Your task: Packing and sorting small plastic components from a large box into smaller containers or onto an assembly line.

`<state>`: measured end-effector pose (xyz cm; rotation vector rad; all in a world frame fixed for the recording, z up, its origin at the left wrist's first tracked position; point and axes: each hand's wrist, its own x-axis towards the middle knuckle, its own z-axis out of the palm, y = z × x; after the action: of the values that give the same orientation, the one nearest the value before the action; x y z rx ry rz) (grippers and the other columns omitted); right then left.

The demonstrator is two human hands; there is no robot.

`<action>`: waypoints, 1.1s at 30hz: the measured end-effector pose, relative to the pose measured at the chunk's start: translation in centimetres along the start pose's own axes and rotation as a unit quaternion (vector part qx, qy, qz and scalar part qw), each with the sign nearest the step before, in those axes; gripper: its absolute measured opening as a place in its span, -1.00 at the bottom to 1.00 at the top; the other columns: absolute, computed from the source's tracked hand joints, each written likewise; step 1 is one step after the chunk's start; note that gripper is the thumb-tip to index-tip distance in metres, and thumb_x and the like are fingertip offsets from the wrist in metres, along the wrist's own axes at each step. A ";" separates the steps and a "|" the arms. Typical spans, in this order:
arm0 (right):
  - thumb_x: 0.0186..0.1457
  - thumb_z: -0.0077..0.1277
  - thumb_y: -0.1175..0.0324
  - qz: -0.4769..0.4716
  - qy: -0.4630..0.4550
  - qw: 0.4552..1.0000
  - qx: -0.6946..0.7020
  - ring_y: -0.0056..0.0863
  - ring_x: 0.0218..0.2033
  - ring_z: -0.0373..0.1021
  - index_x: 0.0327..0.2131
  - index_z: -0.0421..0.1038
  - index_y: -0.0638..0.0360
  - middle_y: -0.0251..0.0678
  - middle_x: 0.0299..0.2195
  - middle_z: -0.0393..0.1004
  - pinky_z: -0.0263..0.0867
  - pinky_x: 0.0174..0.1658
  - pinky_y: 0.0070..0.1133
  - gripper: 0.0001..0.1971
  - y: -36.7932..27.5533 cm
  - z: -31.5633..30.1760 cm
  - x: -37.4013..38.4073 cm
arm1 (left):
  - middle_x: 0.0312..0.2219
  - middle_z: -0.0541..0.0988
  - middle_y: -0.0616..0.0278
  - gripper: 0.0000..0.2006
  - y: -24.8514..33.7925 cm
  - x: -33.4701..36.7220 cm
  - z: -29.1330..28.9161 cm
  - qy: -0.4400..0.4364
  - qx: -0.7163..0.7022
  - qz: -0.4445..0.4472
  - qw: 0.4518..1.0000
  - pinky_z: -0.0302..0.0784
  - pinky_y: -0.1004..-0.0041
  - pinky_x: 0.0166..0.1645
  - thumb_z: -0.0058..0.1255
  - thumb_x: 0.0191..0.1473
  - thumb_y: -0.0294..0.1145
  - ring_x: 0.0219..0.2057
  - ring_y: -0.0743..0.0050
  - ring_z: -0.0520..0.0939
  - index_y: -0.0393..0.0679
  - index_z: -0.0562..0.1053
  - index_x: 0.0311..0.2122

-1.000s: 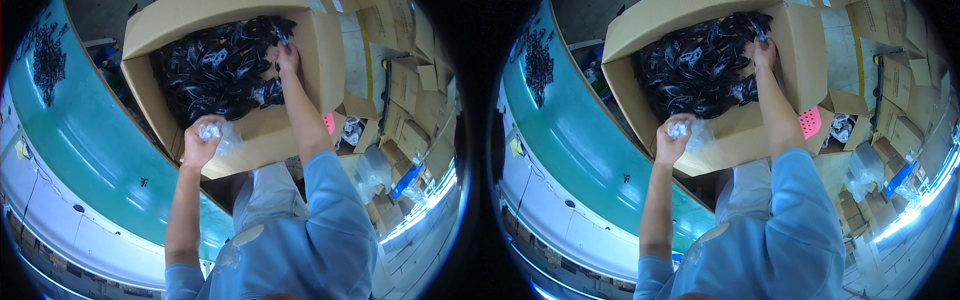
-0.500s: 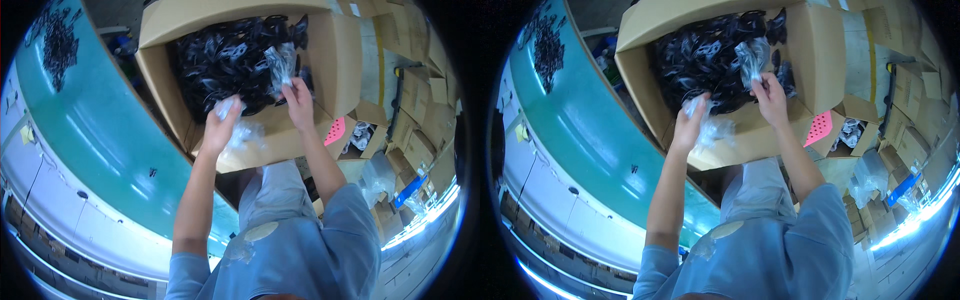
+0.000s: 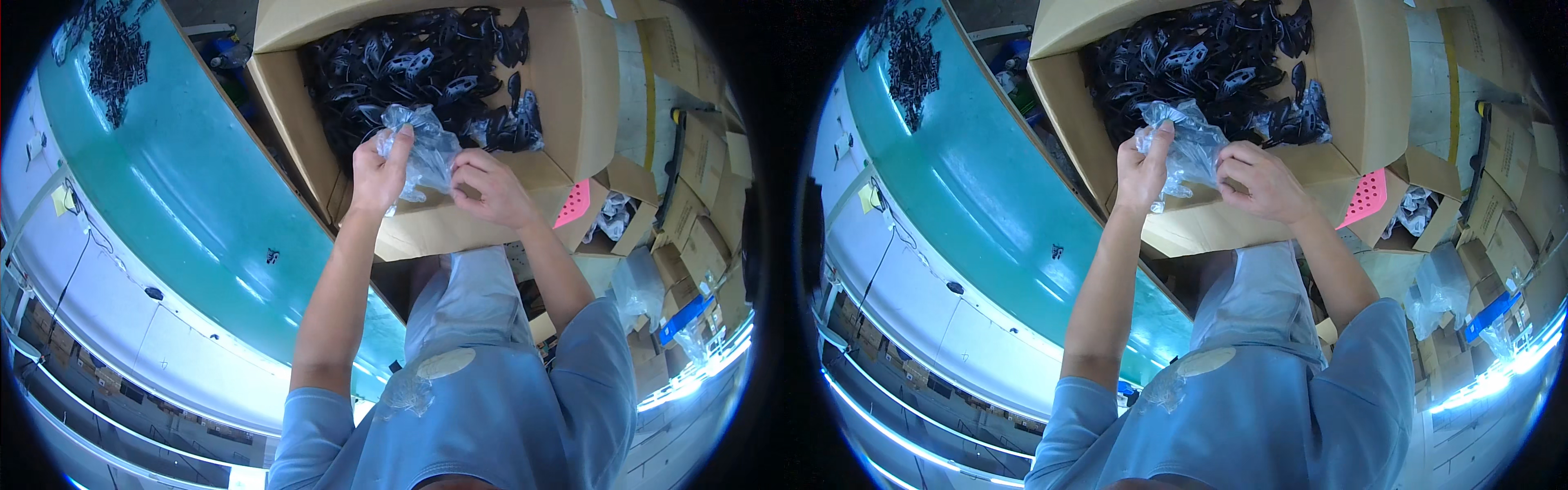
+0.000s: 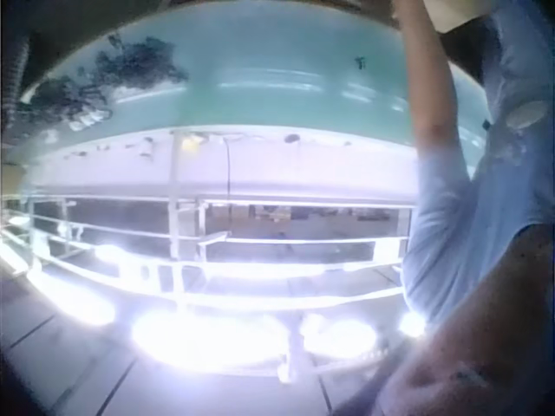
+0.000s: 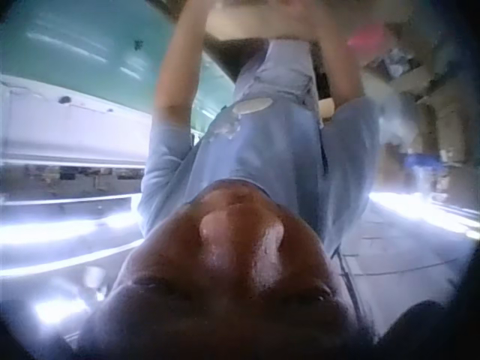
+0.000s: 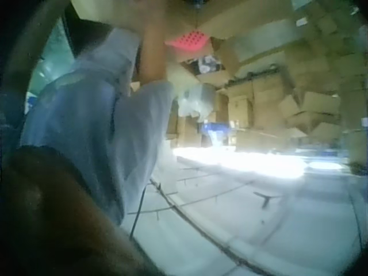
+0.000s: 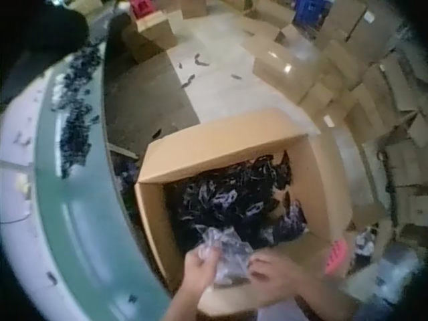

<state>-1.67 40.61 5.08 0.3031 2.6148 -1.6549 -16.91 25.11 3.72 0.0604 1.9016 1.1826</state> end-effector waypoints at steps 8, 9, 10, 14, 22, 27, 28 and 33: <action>0.03 0.14 0.45 0.138 0.124 0.983 0.016 -0.36 -0.34 0.47 -0.36 0.45 0.27 -0.24 -0.38 0.49 0.37 -0.24 -0.56 -0.87 3.4 -3.8 -1.4 | -0.61 0.47 -0.05 -0.72 0.4 -0.4 -2.6 0.041 0.240 0.133 0.961 0.41 0.22 -0.43 0.03 0.14 -0.24 -0.56 -0.13 0.51 -0.24 0.51 -0.47; 0.04 0.13 0.44 0.167 0.144 0.975 0.032 -0.40 -0.35 0.47 -0.35 0.46 0.28 -0.25 -0.38 0.49 0.37 -0.25 -0.57 -0.88 3.8 -4.5 -1.6 | -0.61 0.47 -0.05 -0.72 0.3 -0.4 -2.6 0.041 0.243 0.135 0.960 0.41 0.22 -0.43 0.03 0.14 -0.24 -0.56 -0.13 0.51 -0.24 0.51 -0.47; 0.04 0.13 0.44 0.167 0.147 0.974 0.034 -0.40 -0.35 0.47 -0.35 0.46 0.28 -0.25 -0.38 0.49 0.37 -0.25 -0.57 -0.88 4.1 -5.3 -1.6 | -0.61 0.48 -0.04 -0.77 0.2 -0.5 -2.3 0.081 0.225 0.186 0.953 0.43 0.24 -0.43 0.05 0.12 -0.28 -0.56 -0.10 0.53 -0.24 0.52 -0.44; 0.09 0.10 0.42 0.189 0.130 0.973 -0.022 -0.47 -0.38 0.45 -0.33 0.46 0.29 -0.25 -0.38 0.49 0.37 -0.27 -0.57 -0.87 4.6 -6.6 -2.7 | -0.60 0.52 0.03 -0.87 -1.0 -1.3 -1.9 0.152 0.215 0.235 0.936 0.47 0.30 -0.43 0.11 0.05 -0.38 -0.55 -0.01 0.56 -0.23 0.56 -0.37; 0.10 0.07 0.34 0.250 0.022 0.965 -0.075 -0.34 -0.35 0.46 -0.28 0.49 0.20 -0.21 -0.34 0.50 0.38 -0.25 -0.51 -0.83 7.6 -5.1 -0.2 | -0.61 0.57 0.06 -0.71 -2.3 -2.3 -3.4 0.162 0.181 0.030 0.970 0.47 0.31 -0.43 0.19 0.03 -0.22 -0.60 0.31 0.57 -0.30 0.53 -0.49; 0.01 0.13 0.32 -0.032 0.018 0.993 -0.109 -0.24 0.02 0.32 -0.07 0.46 0.01 -0.25 -0.05 0.43 0.33 0.02 -0.42 -0.65 6.3 3.5 8.7 | -0.76 0.41 0.33 -0.62 -5.0 -3.0 -3.7 0.087 0.112 -0.051 0.989 0.31 0.46 -0.54 0.27 -0.02 -0.20 -0.66 0.65 0.32 -0.28 0.43 -0.63; -0.01 0.14 0.32 -0.040 0.004 0.993 -0.114 -0.25 0.00 0.31 -0.03 0.44 -0.03 -0.26 -0.08 0.43 0.32 0.02 -0.42 -0.60 5.4 4.7 10.5 | -0.77 0.35 0.40 -0.60 -4.6 -3.5 -4.0 0.079 0.113 -0.081 0.987 0.26 0.49 -0.57 0.27 -0.01 -0.23 -0.66 0.69 0.26 -0.26 0.39 -0.67; 0.04 0.08 0.31 -0.009 -0.003 0.984 -0.177 -0.23 -0.24 0.40 -0.28 0.51 0.09 -0.28 -0.38 0.50 0.34 -0.12 -0.38 -0.84 9.4 7.2 13.6 | -0.62 0.44 0.38 -0.63 -5.0 -3.7 -4.0 0.103 0.084 -0.076 0.988 0.28 0.53 -0.49 0.23 0.03 -0.10 -0.59 0.67 0.34 -0.25 0.47 -0.47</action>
<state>-13.88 40.06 -8.19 0.2567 2.8427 -1.1567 -15.44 17.91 3.07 -0.1174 2.1430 0.9539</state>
